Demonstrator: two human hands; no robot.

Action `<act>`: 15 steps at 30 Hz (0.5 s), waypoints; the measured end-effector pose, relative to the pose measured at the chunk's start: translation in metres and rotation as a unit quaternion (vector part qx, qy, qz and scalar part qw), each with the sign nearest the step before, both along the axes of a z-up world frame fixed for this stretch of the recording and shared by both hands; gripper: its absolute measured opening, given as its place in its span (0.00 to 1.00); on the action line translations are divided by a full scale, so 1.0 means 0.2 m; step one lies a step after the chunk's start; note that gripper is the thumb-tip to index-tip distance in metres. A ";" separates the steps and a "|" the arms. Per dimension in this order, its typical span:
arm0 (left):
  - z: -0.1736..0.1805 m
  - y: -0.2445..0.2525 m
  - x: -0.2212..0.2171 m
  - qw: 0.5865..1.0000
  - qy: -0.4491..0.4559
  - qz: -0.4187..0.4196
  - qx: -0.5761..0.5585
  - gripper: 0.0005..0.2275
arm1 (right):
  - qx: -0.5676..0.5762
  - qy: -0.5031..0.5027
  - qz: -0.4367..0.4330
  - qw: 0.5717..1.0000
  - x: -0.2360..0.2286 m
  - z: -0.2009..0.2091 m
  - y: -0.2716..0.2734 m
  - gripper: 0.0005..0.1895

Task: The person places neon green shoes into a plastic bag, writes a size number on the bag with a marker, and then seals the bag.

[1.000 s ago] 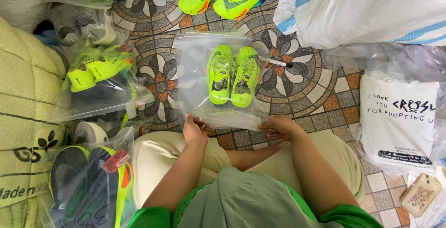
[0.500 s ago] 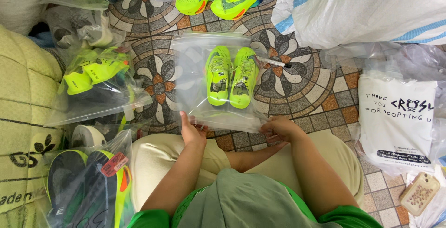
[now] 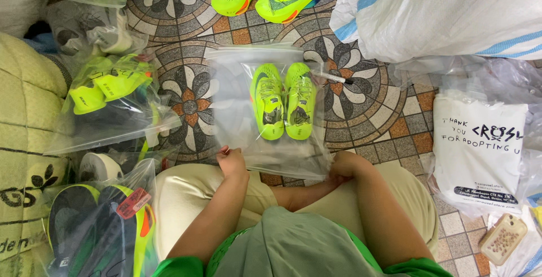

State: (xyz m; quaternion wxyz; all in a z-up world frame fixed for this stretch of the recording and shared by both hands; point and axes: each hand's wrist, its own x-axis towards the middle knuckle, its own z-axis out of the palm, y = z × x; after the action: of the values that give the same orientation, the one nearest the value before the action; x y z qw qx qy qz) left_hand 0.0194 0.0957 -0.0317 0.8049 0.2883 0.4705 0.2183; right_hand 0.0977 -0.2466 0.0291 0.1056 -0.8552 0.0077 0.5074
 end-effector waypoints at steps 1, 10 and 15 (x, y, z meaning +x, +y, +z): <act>0.00 -0.01 0.00 0.983 0.131 -0.068 0.106 0.16 | 0.015 -0.006 -0.006 1.000 -0.03 0.00 -0.02 0.29; 0.58 0.05 0.29 0.919 0.145 -0.341 0.135 0.41 | 0.405 0.046 -0.495 0.767 0.23 0.51 0.17 0.51; 0.73 -0.04 0.45 0.882 0.164 -0.428 0.113 0.49 | 0.429 0.060 -0.511 0.743 0.33 0.27 0.32 0.57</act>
State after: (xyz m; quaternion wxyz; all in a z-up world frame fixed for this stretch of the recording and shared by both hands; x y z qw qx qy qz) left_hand 0.1101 0.0881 0.1149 0.6935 0.5823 0.3985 -0.1456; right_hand 0.1645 -0.1835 0.0831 0.7039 -0.5555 0.2317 0.3773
